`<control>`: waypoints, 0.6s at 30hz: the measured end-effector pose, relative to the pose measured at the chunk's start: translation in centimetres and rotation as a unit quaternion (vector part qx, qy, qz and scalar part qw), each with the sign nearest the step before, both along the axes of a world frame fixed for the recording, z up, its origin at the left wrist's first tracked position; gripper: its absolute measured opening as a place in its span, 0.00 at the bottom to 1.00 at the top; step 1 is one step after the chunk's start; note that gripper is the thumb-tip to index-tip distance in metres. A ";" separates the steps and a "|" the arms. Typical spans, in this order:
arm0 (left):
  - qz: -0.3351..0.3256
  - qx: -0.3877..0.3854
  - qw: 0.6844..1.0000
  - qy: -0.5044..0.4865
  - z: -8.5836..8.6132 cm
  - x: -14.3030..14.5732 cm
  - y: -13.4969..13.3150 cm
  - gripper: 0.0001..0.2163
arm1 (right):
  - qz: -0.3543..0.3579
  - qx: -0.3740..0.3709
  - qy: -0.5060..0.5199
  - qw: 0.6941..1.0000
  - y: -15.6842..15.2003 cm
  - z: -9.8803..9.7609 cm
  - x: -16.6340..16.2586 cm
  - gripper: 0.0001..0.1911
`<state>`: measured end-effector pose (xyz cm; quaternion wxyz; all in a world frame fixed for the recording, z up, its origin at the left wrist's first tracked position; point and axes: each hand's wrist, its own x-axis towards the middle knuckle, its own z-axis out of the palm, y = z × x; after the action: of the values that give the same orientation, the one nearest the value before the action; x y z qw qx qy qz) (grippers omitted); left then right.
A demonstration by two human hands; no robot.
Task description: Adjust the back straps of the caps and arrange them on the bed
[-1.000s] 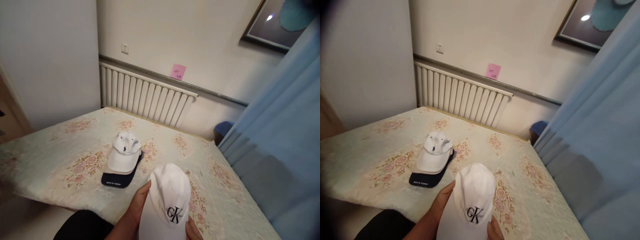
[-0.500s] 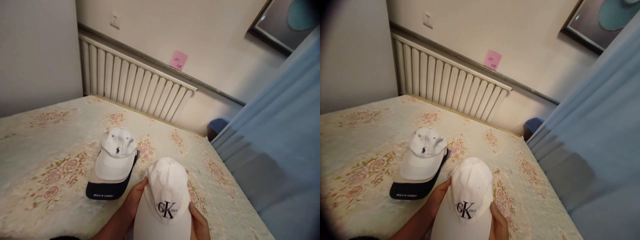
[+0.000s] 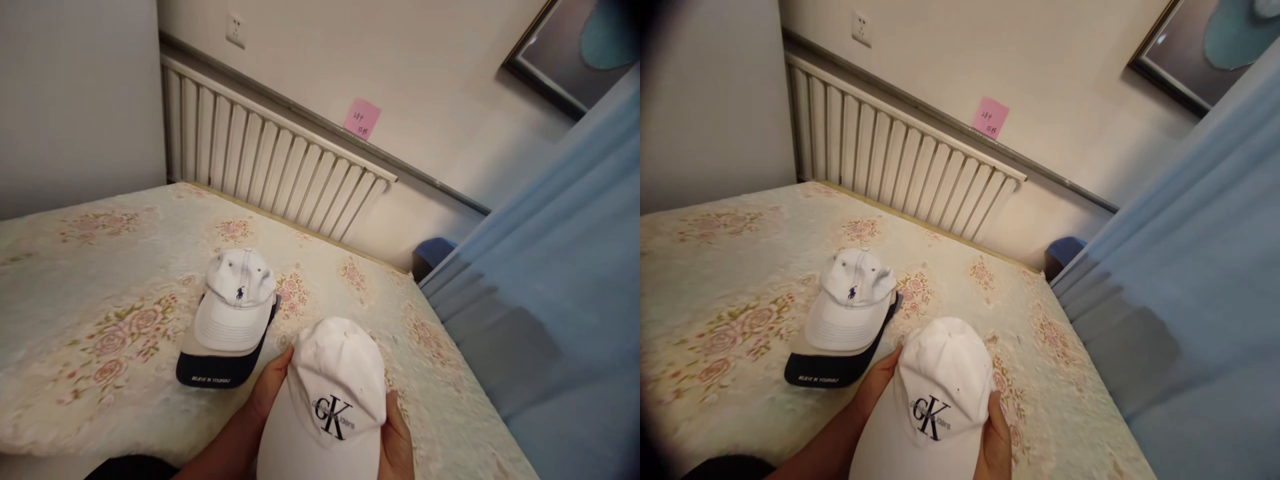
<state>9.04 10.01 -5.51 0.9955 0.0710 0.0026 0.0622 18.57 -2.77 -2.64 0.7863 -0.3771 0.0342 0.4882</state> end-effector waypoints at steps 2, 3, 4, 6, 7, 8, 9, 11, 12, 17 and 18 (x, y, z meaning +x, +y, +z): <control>-0.001 -0.004 1.000 -0.019 0.4 -0.3 0.6 0.31 | -0.001 -0.003 -0.004 1.000 0.0 0.0 -0.1 0.29; -0.001 -0.003 1.000 -0.024 0.7 -0.5 1.0 0.30 | 0.004 -0.006 -0.007 1.000 0.0 -0.1 -0.1 0.27; 0.001 -0.001 1.000 -0.026 0.9 -0.7 1.5 0.29 | 0.012 -0.010 -0.011 1.000 0.0 -0.2 -0.1 0.25; 0.013 0.005 1.000 -0.023 1.2 -1.0 2.4 0.27 | 0.027 -0.016 -0.021 0.999 -0.1 -0.5 0.1 0.22; 0.021 0.008 1.000 -0.019 1.2 -1.2 2.8 0.27 | 0.031 -0.020 -0.027 0.999 -0.2 -0.7 0.3 0.21; 0.028 0.010 0.999 -0.015 1.3 -1.3 3.2 0.27 | 0.032 -0.022 -0.033 0.999 -0.3 -0.9 0.5 0.20; 0.031 0.011 0.999 -0.010 1.3 -1.3 3.4 0.27 | 0.030 -0.025 -0.038 0.999 -0.3 -1.0 0.6 0.19; 0.026 0.016 1.000 -0.001 1.2 -1.4 3.6 0.28 | 0.014 -0.027 -0.049 0.998 -0.5 -1.1 0.9 0.19; 0.020 0.020 1.000 0.001 1.1 -1.4 3.6 0.28 | 0.001 -0.025 -0.054 0.998 -0.6 -1.0 0.9 0.19; 0.027 0.028 0.999 -0.005 0.6 -1.5 3.5 0.27 | -0.021 -0.029 -0.090 0.995 -1.3 -0.6 0.9 0.23; 0.034 0.030 0.999 -0.005 0.5 -1.5 3.6 0.26 | -0.014 -0.033 -0.095 0.995 -1.4 -0.7 0.8 0.25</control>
<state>7.54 13.58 -5.01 0.9903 0.1002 -0.0017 0.0960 19.41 -4.19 -3.34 0.7797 -0.4473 -0.0188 0.4377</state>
